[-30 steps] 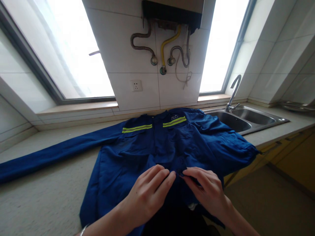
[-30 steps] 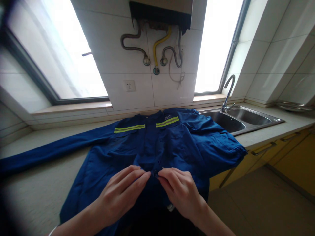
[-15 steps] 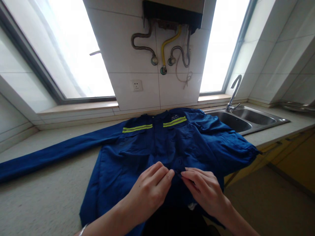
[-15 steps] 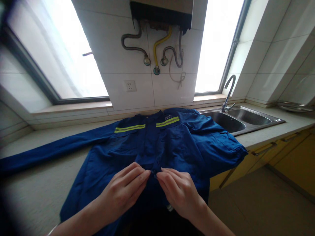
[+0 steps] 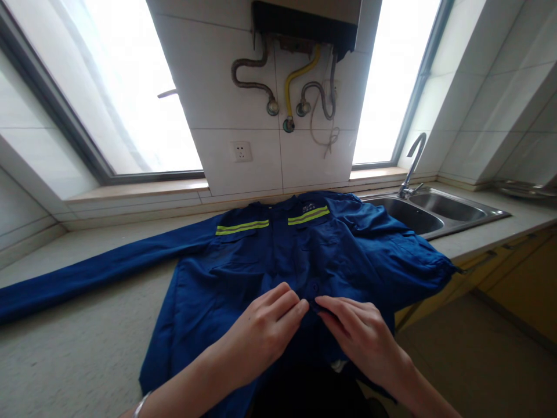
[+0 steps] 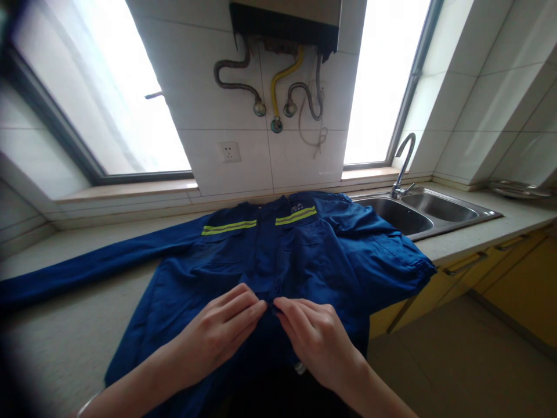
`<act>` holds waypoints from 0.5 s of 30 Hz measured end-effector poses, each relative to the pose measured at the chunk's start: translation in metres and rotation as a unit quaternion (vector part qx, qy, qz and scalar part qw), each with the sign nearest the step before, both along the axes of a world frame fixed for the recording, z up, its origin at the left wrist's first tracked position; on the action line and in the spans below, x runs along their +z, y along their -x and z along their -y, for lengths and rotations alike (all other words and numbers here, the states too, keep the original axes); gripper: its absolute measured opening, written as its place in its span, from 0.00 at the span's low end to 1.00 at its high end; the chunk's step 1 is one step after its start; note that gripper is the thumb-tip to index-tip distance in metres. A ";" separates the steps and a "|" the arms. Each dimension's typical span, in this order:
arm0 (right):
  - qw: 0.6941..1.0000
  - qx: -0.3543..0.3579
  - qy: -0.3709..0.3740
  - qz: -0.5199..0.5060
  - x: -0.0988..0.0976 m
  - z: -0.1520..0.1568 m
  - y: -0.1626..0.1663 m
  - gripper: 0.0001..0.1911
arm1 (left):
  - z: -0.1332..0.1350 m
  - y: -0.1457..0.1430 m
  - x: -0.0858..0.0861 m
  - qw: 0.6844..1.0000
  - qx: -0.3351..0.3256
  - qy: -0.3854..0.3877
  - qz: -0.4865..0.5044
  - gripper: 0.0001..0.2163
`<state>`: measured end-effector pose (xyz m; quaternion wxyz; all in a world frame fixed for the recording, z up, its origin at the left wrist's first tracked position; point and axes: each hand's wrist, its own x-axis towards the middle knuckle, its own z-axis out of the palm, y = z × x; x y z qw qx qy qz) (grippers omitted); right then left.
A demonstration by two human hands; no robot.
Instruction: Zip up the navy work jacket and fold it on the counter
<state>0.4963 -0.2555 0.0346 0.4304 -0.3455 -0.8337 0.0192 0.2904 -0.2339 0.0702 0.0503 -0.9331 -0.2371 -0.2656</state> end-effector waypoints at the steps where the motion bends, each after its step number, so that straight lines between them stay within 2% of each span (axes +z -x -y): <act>1: 1.000 0.001 0.010 0.003 0.001 0.000 -0.001 0.12 | 0.000 0.000 -0.001 1.000 -0.004 -0.003 -0.005 0.09; 4: 0.998 0.011 0.056 0.012 0.004 -0.001 -0.004 0.11 | -0.001 0.001 -0.004 1.000 -0.007 -0.006 -0.005 0.10; 7: 0.995 0.016 0.096 0.015 0.007 -0.002 -0.006 0.09 | 0.000 0.000 -0.012 1.000 0.022 0.010 0.007 0.12; 15: 0.991 0.003 0.108 0.078 0.018 -0.003 -0.003 0.08 | 0.004 -0.007 -0.030 0.999 0.021 0.028 0.013 0.11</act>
